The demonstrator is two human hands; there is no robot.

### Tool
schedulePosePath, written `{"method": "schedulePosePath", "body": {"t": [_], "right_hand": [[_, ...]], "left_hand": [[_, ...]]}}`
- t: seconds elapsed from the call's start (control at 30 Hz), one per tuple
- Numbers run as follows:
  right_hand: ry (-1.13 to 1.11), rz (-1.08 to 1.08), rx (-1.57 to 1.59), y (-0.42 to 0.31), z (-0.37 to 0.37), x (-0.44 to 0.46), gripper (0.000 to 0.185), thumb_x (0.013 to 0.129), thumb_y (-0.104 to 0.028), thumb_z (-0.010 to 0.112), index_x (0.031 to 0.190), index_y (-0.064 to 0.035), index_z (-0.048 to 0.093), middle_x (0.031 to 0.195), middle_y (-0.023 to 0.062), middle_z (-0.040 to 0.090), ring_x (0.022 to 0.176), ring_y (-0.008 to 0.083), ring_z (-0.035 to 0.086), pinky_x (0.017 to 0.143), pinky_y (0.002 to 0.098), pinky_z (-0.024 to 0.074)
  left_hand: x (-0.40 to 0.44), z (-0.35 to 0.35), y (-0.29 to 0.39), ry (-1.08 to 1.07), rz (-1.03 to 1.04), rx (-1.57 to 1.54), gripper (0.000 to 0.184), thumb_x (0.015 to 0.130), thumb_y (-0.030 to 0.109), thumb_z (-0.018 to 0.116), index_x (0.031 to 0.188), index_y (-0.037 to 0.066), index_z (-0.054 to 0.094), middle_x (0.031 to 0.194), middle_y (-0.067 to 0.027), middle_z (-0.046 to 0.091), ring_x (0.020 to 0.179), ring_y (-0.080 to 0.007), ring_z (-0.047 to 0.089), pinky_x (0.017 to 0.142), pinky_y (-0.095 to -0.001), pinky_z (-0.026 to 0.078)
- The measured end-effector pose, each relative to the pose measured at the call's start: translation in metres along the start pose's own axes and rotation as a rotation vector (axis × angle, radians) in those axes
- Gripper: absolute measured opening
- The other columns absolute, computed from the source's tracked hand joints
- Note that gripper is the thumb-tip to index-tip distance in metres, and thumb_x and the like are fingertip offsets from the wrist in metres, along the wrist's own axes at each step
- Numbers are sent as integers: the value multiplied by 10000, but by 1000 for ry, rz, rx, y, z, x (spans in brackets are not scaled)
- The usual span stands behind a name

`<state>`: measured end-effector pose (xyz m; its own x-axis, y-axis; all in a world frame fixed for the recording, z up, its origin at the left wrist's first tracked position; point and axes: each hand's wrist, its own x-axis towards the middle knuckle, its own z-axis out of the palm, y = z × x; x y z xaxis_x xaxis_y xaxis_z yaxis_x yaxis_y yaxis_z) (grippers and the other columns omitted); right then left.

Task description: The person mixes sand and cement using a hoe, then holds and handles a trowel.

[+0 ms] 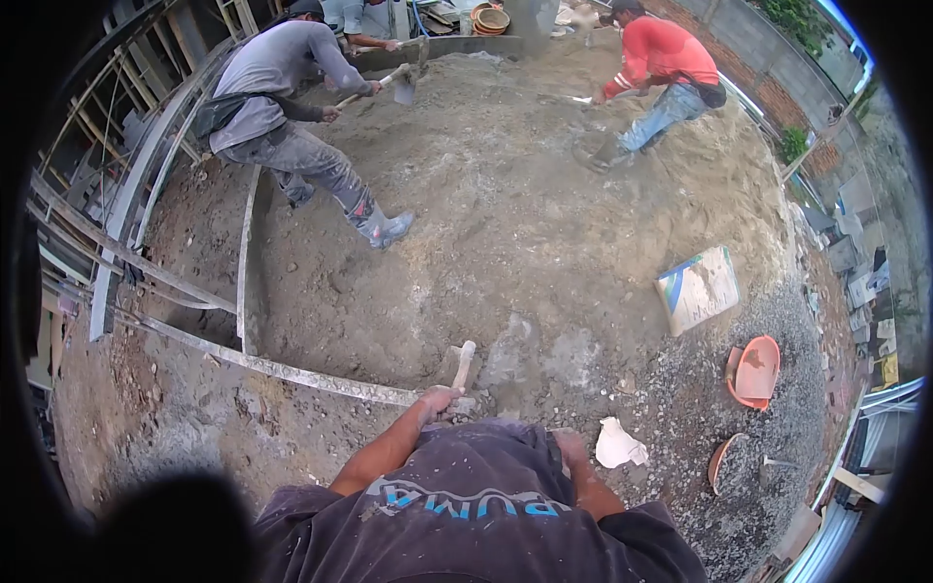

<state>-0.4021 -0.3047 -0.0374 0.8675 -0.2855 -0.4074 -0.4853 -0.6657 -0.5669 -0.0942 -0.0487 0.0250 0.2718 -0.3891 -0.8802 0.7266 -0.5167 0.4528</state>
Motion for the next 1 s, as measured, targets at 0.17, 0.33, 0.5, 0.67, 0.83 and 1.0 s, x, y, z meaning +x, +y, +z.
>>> {"method": "schedulePosePath", "body": {"t": [0.17, 0.33, 0.5, 0.67, 0.83, 1.0], "right_hand": [[5, -74, -325, 6, 13, -1, 269, 907, -245, 464, 969, -72, 660, 904, 183, 654, 859, 336, 637, 762, 444, 494], [4, -52, -375, -12, 9, -8, 245, 884, -242, 481, 974, -92, 653, 899, 175, 654, 881, 354, 636, 757, 470, 501], [34, -124, -345, -11, 15, -6, 249, 869, -245, 474, 946, -76, 640, 931, 181, 654, 910, 360, 632, 781, 464, 499], [-31, -40, -304, -30, 8, -10, 270, 868, -250, 461, 964, -71, 640, 976, 197, 645, 945, 364, 622, 821, 450, 492], [-38, -16, -189, -35, 8, -9, 307, 877, -289, 471, 982, -64, 651, 998, 198, 648, 947, 351, 624, 818, 441, 489], [108, 88, 154, -13, 37, -9, 329, 881, -324, 516, 885, -41, 682, 854, 188, 671, 815, 311, 648, 722, 414, 482]], "left_hand": [[-22, 3, 10, 45, -3, 41, 253, 891, 329, 633, 794, 96, 613, 617, 44, 509, 455, -63, 445, 368, -237, 334], [-17, -5, 3, -17, -31, 50, 275, 886, 381, 635, 799, 125, 588, 657, 47, 497, 518, -71, 458, 422, -237, 359], [1, -16, -11, -31, -47, 99, 257, 896, 390, 624, 810, 151, 584, 667, 61, 492, 543, -68, 454, 448, -235, 355], [12, -24, -20, -39, -46, 115, 239, 905, 375, 612, 824, 151, 594, 657, 71, 493, 537, -64, 449, 455, -236, 359], [10, -27, -24, -6, -33, 151, 251, 897, 381, 621, 803, 150, 590, 659, 60, 501, 536, -69, 451, 447, -237, 357], [1, -27, -24, -9, -18, 118, 292, 884, 395, 633, 778, 128, 587, 637, 37, 499, 506, -81, 446, 413, -246, 340]]}}
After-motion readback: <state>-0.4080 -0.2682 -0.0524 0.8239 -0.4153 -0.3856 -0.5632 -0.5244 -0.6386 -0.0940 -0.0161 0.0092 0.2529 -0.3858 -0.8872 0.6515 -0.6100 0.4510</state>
